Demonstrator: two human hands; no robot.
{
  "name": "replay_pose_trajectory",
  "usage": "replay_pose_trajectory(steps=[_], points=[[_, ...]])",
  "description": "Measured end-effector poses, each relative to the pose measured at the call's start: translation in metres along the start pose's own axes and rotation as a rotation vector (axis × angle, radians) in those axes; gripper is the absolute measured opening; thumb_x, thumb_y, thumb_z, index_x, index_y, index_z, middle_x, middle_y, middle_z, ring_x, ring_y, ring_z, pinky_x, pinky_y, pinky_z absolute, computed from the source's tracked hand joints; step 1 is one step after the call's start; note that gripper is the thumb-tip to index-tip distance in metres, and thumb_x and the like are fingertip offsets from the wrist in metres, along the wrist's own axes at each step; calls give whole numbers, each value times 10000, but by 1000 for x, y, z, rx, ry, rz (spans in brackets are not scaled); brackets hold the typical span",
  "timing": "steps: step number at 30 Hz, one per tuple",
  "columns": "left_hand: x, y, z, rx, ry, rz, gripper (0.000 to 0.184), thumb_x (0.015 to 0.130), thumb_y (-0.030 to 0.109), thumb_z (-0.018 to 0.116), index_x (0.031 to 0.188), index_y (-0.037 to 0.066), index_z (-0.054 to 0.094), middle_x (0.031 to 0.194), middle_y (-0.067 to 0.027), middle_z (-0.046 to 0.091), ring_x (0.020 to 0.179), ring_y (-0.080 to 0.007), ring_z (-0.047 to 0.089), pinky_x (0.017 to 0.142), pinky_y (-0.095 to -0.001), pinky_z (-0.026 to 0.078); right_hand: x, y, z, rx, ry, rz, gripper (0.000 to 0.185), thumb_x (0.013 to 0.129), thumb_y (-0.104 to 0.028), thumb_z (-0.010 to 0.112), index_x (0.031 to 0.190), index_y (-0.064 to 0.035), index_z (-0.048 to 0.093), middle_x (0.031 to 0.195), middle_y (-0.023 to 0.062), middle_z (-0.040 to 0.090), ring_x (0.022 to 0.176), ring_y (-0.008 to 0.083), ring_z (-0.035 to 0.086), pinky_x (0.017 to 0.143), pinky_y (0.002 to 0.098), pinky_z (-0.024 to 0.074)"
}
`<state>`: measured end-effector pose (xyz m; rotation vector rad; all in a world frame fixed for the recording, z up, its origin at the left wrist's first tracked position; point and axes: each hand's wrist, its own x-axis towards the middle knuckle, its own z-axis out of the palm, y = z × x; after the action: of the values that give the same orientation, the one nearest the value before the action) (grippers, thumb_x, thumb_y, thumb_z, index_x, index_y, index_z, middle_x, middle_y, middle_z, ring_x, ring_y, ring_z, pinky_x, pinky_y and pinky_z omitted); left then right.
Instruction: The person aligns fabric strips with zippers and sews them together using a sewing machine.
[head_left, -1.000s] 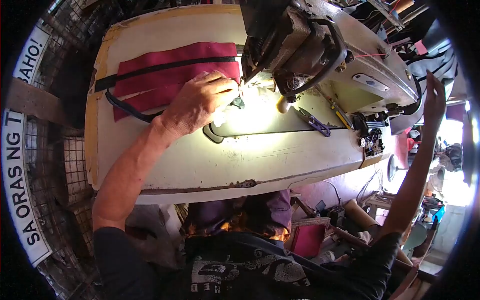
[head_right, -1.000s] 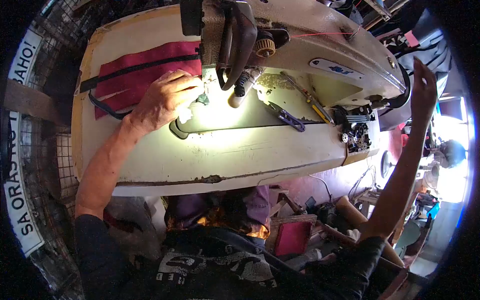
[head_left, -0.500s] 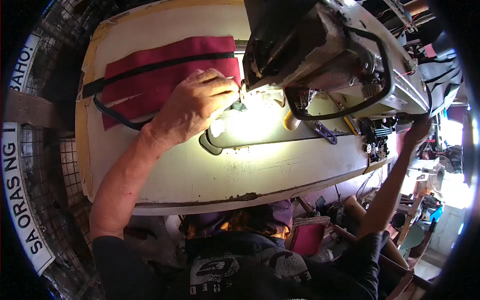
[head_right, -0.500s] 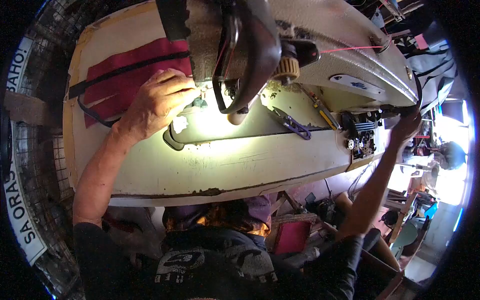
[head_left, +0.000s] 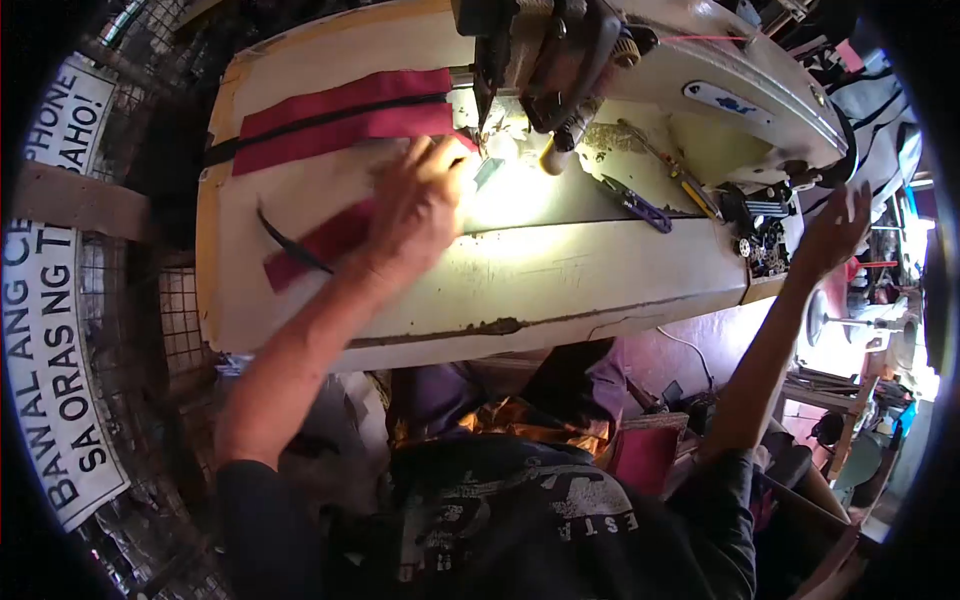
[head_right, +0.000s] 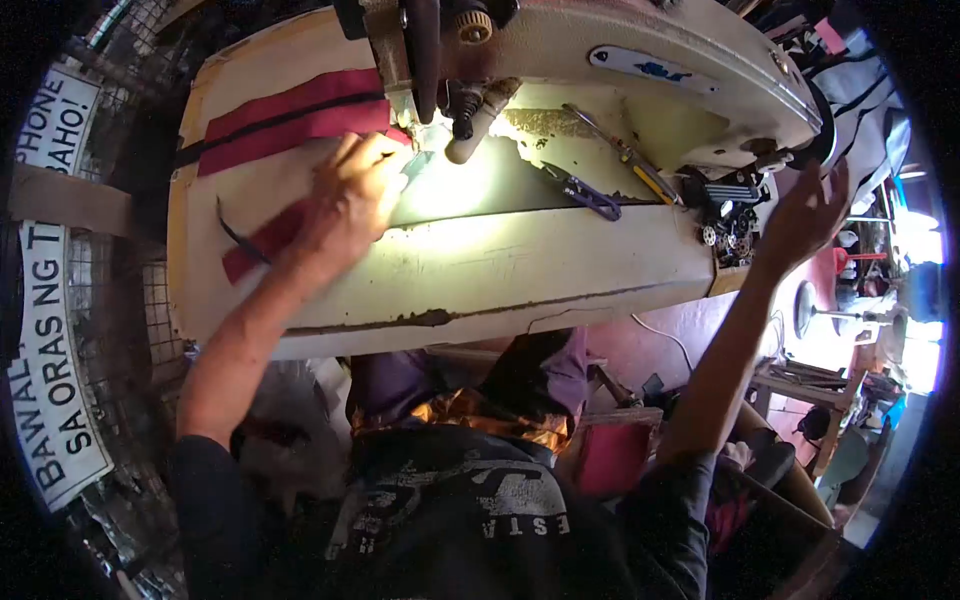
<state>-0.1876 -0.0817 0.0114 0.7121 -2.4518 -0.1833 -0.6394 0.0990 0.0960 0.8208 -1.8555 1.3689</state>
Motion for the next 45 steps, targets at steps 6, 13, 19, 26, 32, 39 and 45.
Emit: replay_pose_trajectory(steps=[6, 13, 19, 26, 32, 39, 45], points=[[2, 50, 13, 162, -15, -145, 219, 819, 50, 635, 1022, -30, 653, 1086, -225, 583, 1066, -361, 557, 894, -453, 480, -173, -165, 21, 532, -927, -632, 287, 857, 4, 696, 1140, -41, 692, 1172, 154, 669, 1022, 335, 672, 877, 443, 573], [1, 8, -20, 19, -141, 96, 218, 878, 53, 642, 1087, 18, 691, 1131, -126, 656, 1065, -326, 610, 959, -453, 494, -211, -185, 50, 477, -1135, -575, 276, 926, -148, 723, 1183, -51, 687, 1204, 154, 707, 1072, 355, 676, 936, 445, 555], [1, -14, -19, -95, -122, 241, 265, 879, 74, 650, 1125, -15, 699, 1212, -140, 659, 1123, -317, 608, 1001, -431, 501, -212, -187, 53, 466, -1117, -593, 345, 885, -179, 759, 1199, -56, 683, 1226, 136, 689, 1084, 346, 667, 938, 441, 543], [-3, 1, -14, -129, -64, 163, 298, 853, 23, 701, 1142, -44, 694, 1218, -178, 661, 1127, -347, 614, 1018, -451, 505, -197, -190, 60, 444, -1126, -738, 351, 855, -159, 730, 1173, -34, 648, 1069, 123, 666, 943, 336, 641, 828, 442, 540], [-5, -1, -10, -137, -29, 131, 303, 884, 32, 693, 1177, -45, 686, 1231, -182, 674, 1183, -344, 613, 1048, -456, 496, -200, -190, 63, 476, -1083, -766, 327, 838, -113, 705, 1145, -17, 649, 1099, 117, 670, 955, 321, 649, 838, 431, 550], [-4, -5, -16, -131, -92, 176, 297, 892, 44, 692, 1170, -59, 683, 1258, -193, 676, 1223, -371, 608, 1088, -465, 486, -199, -193, 64, 456, -1094, -772, 313, 817, -119, 739, 1101, -12, 661, 1171, 115, 689, 995, 298, 676, 870, 449, 551], [-4, -8, -9, -137, -67, 171, 337, 882, 37, 698, 1204, -57, 665, 1267, -212, 664, 1218, -376, 617, 1083, -474, 501, -200, -193, 65, 365, -1090, -788, 383, 836, -145, 746, 1187, -1, 694, 1207, 136, 707, 1077, 326, 679, 911, 433, 542]])
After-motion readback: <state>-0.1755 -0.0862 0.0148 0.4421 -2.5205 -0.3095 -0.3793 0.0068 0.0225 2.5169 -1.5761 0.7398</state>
